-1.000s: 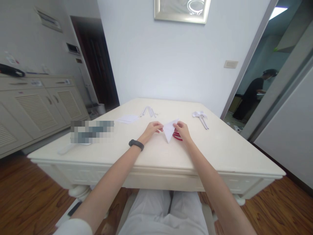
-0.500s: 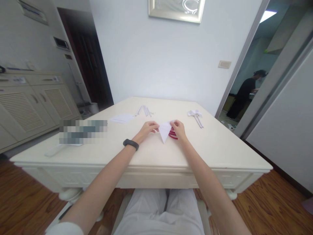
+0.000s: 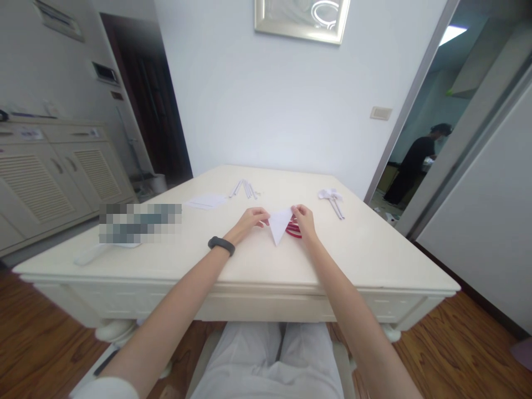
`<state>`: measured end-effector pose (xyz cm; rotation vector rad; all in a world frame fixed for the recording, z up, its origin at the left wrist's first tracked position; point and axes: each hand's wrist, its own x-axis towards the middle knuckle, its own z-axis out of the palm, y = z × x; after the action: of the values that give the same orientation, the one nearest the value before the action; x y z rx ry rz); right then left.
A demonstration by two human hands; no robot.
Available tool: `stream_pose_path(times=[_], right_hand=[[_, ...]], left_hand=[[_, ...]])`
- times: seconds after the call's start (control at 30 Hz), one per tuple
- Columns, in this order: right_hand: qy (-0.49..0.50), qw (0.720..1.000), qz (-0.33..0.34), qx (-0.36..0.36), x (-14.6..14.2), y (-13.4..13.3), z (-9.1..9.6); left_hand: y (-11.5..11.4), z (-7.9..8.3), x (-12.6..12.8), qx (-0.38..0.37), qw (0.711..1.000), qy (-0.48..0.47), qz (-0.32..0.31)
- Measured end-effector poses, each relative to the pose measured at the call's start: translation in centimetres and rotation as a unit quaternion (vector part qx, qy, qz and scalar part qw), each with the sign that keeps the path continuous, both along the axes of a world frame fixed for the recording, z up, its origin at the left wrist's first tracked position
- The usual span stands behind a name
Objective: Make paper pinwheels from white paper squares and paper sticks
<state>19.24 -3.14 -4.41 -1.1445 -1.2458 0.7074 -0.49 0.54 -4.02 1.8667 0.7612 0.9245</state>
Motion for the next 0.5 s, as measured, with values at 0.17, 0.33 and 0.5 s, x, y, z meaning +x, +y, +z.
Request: stream_pose_path(times=[0.17, 0.33, 0.5], right_hand=[[0.011, 1.000, -0.005, 0.003, -0.07, -0.10, 0.04], [0.022, 1.000, 0.001, 0.000, -0.14, -0.26, 0.17], [0.020, 1.000, 0.011, -0.012, -0.16, -0.66, 0.30]], left_hand=[[-0.41, 0.10, 0.11, -0.014, 1.000, 0.004, 0.001], [-0.68, 0.10, 0.20, -0.019, 1.000, 0.002, 0.019], [-0.62, 0.07, 0.15, -0.020, 0.999, -0.012, 0.043]])
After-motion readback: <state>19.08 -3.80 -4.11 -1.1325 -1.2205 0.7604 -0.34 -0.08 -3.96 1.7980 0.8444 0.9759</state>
